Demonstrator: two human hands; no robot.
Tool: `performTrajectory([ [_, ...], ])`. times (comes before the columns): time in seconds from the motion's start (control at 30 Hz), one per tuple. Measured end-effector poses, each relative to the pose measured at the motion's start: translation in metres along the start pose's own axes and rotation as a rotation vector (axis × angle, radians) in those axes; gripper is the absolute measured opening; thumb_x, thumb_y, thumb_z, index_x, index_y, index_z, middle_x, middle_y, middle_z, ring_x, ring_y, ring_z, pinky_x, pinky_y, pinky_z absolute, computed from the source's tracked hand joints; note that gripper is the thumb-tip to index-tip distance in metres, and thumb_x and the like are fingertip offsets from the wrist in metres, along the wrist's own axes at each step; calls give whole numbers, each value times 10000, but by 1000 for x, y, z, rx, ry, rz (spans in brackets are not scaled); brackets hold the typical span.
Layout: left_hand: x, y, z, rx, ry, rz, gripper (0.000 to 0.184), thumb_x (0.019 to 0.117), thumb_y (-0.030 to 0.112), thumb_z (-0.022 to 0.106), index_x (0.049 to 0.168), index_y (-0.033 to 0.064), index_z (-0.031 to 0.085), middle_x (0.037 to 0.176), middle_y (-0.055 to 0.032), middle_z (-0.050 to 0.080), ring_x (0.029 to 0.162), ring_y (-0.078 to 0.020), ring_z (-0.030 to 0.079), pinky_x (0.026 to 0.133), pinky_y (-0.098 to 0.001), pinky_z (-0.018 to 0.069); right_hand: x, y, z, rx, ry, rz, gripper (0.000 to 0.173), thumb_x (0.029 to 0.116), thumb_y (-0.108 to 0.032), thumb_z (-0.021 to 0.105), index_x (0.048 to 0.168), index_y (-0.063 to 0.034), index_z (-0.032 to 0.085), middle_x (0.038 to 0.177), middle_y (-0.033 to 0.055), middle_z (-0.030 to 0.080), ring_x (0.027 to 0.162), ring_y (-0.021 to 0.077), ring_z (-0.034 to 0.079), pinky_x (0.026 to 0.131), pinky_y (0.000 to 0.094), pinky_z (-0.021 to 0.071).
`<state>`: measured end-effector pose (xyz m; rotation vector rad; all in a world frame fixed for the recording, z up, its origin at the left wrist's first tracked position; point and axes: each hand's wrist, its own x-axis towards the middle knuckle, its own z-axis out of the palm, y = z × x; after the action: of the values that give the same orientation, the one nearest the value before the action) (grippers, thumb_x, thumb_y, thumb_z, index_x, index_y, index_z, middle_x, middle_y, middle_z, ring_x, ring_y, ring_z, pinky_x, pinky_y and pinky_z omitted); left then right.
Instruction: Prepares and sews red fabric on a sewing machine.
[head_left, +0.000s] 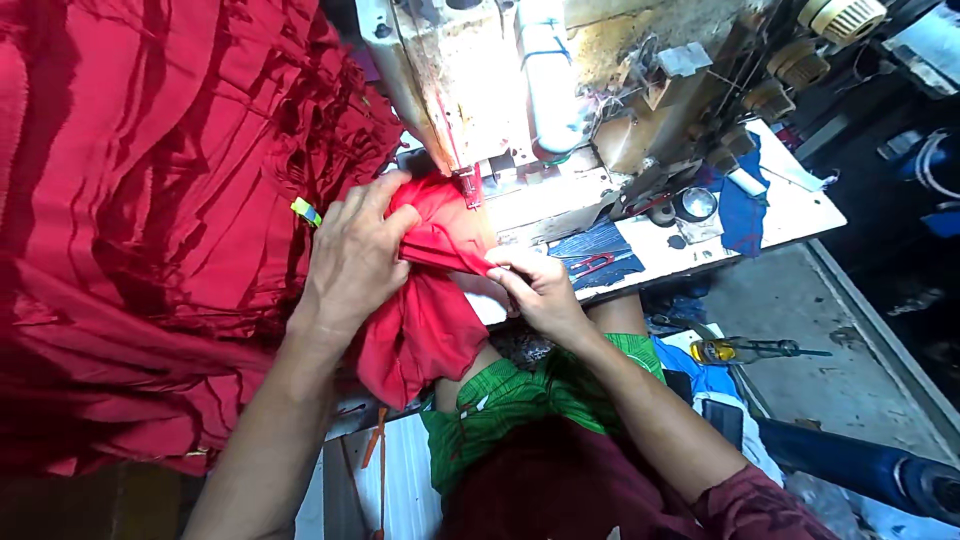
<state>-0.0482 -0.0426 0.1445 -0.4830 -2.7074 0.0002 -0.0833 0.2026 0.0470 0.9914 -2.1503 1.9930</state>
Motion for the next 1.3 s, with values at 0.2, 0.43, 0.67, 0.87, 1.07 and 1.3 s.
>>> performTrajectory([
  [0.2, 15, -30, -14, -41, -163, 12, 421, 789, 330, 761, 1145, 129, 662, 1592, -139, 374, 1377, -429, 436, 1005, -638, 440, 23, 4, 6, -10, 40, -55, 146, 1004, -49, 619, 1102, -46, 727, 1081, 57, 716, 853, 106, 686, 759, 298, 605],
  [0.43, 16, -45, -53, -275, -160, 254, 462, 928, 607, 596, 893, 163, 718, 1468, -35, 541, 1379, -276, 465, 1093, -547, 400, 25, 6, 2, -4, 2, -54, 150, 1014, -42, 603, 1114, -51, 715, 1054, 69, 703, 710, 112, 644, 627, 284, 582],
  [0.67, 6, -30, -69, -454, 15, 363, 308, 947, 367, 662, 812, 92, 690, 1091, -71, 723, 1177, -261, 652, 1139, -540, 440, 34, -6, -5, -131, -110, -111, 149, 1019, -91, 614, 1119, -56, 718, 1047, 62, 708, 865, 112, 680, 781, 307, 593],
  [0.87, -15, 16, -45, -539, -36, 444, 226, 969, 311, 668, 860, 120, 722, 786, 42, 664, 707, -71, 633, 627, -285, 538, 8, -41, -22, 1, -368, -195, 133, 992, -46, 643, 1088, -13, 729, 1114, 70, 701, 889, 104, 685, 773, 285, 620],
  [1.07, -17, 30, -6, -202, -93, 382, 447, 914, 550, 664, 1162, 187, 746, 1344, -47, 646, 1223, -265, 588, 1044, -537, 414, -31, -15, -19, -46, -169, -180, 154, 1009, -62, 631, 1096, -7, 746, 1137, 81, 723, 1007, 132, 709, 862, 308, 627],
  [1.3, -20, 25, 17, -83, -76, 326, 96, 865, 178, 647, 879, 118, 720, 1303, -54, 675, 1316, -330, 557, 1163, -710, 244, -42, -8, -15, 7, -92, -55, 161, 1020, -76, 617, 1083, -2, 746, 1128, 82, 724, 987, 125, 706, 866, 297, 617],
])
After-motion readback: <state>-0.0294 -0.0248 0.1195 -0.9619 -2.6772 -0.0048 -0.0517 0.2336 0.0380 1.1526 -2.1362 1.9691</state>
